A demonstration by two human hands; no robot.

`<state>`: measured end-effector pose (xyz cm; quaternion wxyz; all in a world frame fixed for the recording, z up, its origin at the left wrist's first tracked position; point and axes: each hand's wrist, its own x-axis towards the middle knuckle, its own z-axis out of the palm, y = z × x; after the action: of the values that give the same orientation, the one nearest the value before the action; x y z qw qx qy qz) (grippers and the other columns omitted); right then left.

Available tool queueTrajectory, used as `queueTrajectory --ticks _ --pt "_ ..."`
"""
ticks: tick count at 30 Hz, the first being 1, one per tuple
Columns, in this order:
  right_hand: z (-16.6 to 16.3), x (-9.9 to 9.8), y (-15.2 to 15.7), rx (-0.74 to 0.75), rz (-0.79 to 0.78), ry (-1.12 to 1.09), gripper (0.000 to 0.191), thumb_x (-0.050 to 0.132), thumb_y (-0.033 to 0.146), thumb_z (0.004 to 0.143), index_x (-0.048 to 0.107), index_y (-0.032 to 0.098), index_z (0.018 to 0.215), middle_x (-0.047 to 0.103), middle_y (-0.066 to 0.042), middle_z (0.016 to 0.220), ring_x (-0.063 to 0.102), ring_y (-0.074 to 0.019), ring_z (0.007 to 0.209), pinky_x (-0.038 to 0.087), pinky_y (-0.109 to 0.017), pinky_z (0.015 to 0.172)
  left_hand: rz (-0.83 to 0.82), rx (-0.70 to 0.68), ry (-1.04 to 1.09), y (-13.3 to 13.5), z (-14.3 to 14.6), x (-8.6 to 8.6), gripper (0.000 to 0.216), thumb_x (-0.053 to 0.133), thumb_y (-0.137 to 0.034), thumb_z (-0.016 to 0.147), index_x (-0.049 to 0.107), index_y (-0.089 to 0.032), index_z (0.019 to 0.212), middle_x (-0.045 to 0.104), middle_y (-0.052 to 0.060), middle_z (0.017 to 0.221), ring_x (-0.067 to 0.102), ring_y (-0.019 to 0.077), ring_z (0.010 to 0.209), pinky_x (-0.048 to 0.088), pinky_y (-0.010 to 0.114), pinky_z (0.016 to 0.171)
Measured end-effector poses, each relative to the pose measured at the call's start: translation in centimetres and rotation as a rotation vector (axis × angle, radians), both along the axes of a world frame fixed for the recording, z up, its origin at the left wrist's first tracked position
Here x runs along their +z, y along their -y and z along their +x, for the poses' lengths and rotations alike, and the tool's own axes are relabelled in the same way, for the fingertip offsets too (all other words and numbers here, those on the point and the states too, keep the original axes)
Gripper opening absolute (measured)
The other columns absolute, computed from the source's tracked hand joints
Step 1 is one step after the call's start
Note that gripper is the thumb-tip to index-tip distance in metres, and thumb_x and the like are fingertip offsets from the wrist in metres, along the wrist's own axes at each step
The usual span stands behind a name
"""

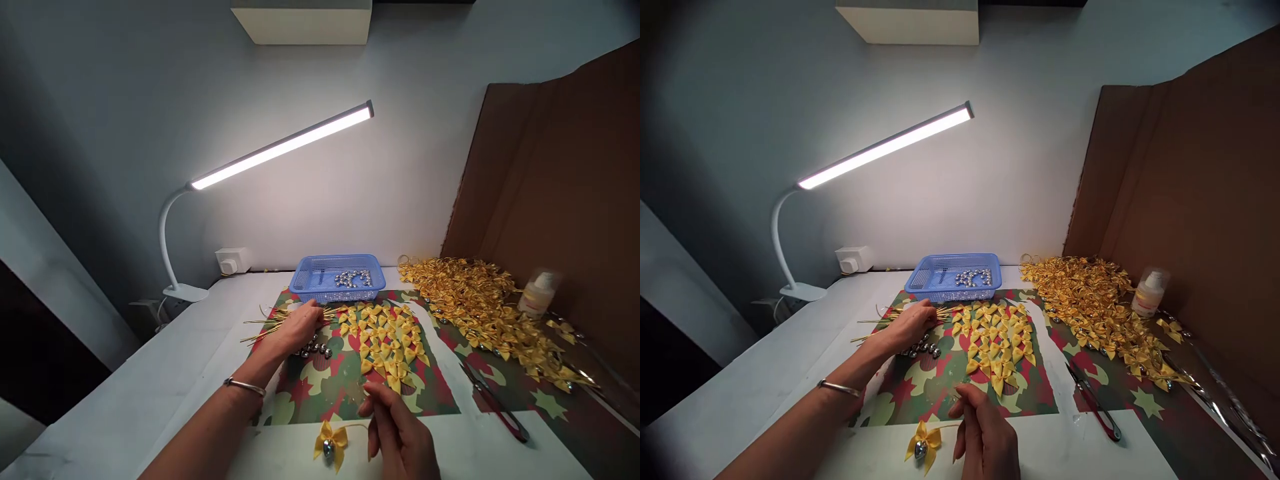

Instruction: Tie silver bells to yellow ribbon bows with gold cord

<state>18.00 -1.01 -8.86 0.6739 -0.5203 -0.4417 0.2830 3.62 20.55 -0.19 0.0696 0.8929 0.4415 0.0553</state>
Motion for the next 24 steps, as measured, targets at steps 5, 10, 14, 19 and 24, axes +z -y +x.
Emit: queueTrajectory --ticks 5,10,14,19,24 --pt "-0.3 -0.4 -0.4 0.002 0.006 -0.061 0.049 0.041 0.062 0.102 0.073 0.026 0.114 0.067 -0.003 0.08 0.05 -0.0087 0.041 0.045 -0.023 0.045 0.013 0.042 0.16 0.4 -0.5 0.3 0.032 0.067 -0.03 0.097 0.063 -0.02 0.128 0.067 0.01 0.13 0.07 0.0273 0.105 0.06 0.049 0.087" --pt "-0.2 -0.3 -0.2 -0.002 0.006 -0.084 0.042 0.041 0.057 0.103 0.071 0.03 0.115 0.065 -0.001 0.08 0.047 -0.0072 0.039 0.043 -0.021 0.043 0.039 0.152 0.474 1.5 -1.0 3.0 0.032 0.066 -0.03 0.098 0.063 -0.02 0.127 0.068 0.01 0.13 0.07 0.0272 0.105 0.06 0.049 0.087" --pt "0.4 0.2 0.3 0.034 0.062 -0.048 0.038 0.045 0.052 0.103 0.074 0.028 0.101 0.065 -0.002 0.079 0.05 -0.0084 0.043 0.046 -0.023 0.048 0.035 0.233 0.82 5.6 -1.3 5.9 0.027 0.064 -0.033 0.099 0.065 -0.018 0.12 0.072 0.008 0.116 0.073 0.0236 0.093 0.062 0.044 0.081" --pt "0.5 3.1 0.9 0.214 -0.037 -0.212 0.047 0.054 0.063 0.095 0.076 0.022 0.104 0.067 -0.005 0.085 0.049 -0.0084 0.046 0.041 -0.024 0.045 -0.123 0.225 1.102 14.4 -0.9 6.6 0.019 0.065 -0.036 0.094 0.064 -0.023 0.108 0.076 -0.001 0.079 0.075 0.0197 0.075 0.065 0.032 0.073" --pt "0.3 6.3 0.6 0.675 -0.217 -0.427 0.071 0.06 0.08 0.082 0.076 0.011 0.083 0.051 0.002 0.049 0.039 -0.0047 0.04 0.031 -0.02 0.045 -0.381 0.247 1.359 20.9 0.8 5.5 0.013 0.081 -0.037 0.082 0.08 -0.025 0.085 0.076 -0.001 0.066 0.07 0.0187 0.063 0.06 0.025 0.061"
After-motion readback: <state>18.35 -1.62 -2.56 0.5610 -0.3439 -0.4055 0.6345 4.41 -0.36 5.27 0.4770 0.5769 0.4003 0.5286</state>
